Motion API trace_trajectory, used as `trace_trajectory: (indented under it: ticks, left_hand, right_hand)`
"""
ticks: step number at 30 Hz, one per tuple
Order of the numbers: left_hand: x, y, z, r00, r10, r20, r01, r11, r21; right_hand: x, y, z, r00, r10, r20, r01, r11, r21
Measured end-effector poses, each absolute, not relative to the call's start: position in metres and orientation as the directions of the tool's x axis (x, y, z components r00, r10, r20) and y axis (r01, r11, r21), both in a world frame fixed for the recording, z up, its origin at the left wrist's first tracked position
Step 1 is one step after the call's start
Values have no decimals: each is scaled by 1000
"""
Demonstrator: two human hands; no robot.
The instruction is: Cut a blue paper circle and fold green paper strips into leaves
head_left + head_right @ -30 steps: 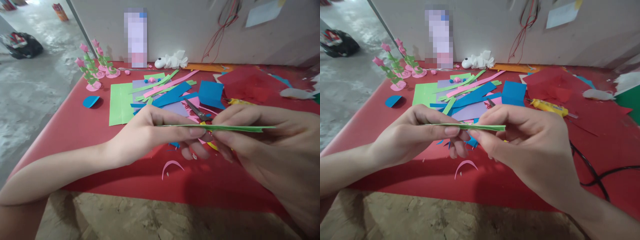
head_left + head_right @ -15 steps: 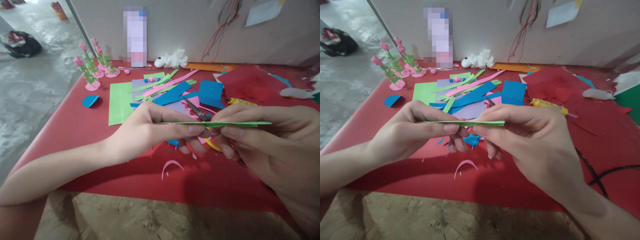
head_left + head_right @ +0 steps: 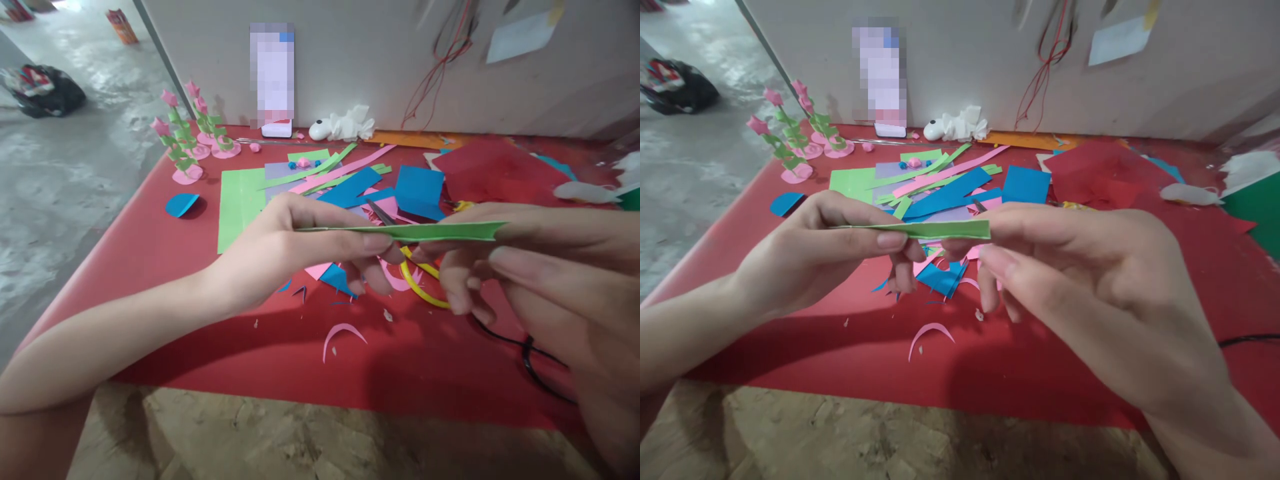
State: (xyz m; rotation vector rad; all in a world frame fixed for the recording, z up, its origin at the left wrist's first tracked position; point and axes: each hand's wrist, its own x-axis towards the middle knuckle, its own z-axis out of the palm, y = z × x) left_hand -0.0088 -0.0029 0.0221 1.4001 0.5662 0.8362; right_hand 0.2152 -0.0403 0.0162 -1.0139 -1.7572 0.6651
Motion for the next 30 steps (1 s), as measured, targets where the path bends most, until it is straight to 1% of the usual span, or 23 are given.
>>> trace_trajectory:
  ticks: [4,7,9,12,16,18,21,23,26,29,30]
  left_hand:
    - [-8,-4,23,649,754,99,-74,-67,995]
    - [-6,-6,28,600,789,130,58,-205,977]
    - [-7,-8,33,544,811,215,148,-346,927]
    - [-11,-9,40,509,790,341,252,-515,819]
    - [-16,-12,46,493,766,412,369,-614,698]
    - [-15,-14,46,499,747,438,380,-644,664]
    - [-11,-17,41,539,691,482,325,-698,638]
    - [-8,-18,38,540,663,518,279,-722,633]
    - [-6,-17,36,522,672,526,241,-707,664]
    - [-6,-16,37,526,717,458,232,-639,733]
    - [-6,-16,37,529,730,433,229,-614,756]
  right_hand:
    - [210,-42,11,-193,856,480,388,516,-763]
    - [206,-41,11,-195,848,492,431,525,-734]
    - [204,-42,13,-194,847,494,456,524,-720]
    - [200,-44,20,-198,852,484,496,514,-700]
    - [193,-45,27,-213,870,444,546,483,-685]
    - [190,-45,26,-244,859,450,536,507,-675]
    - [187,-44,23,-314,817,484,468,577,-670]
    - [186,-44,22,-329,831,449,447,556,-701]
    - [185,-46,24,-350,841,413,415,534,-736]
    - [184,-48,24,-332,847,416,431,529,-732]
    - [185,-49,24,-331,836,438,428,547,-719]
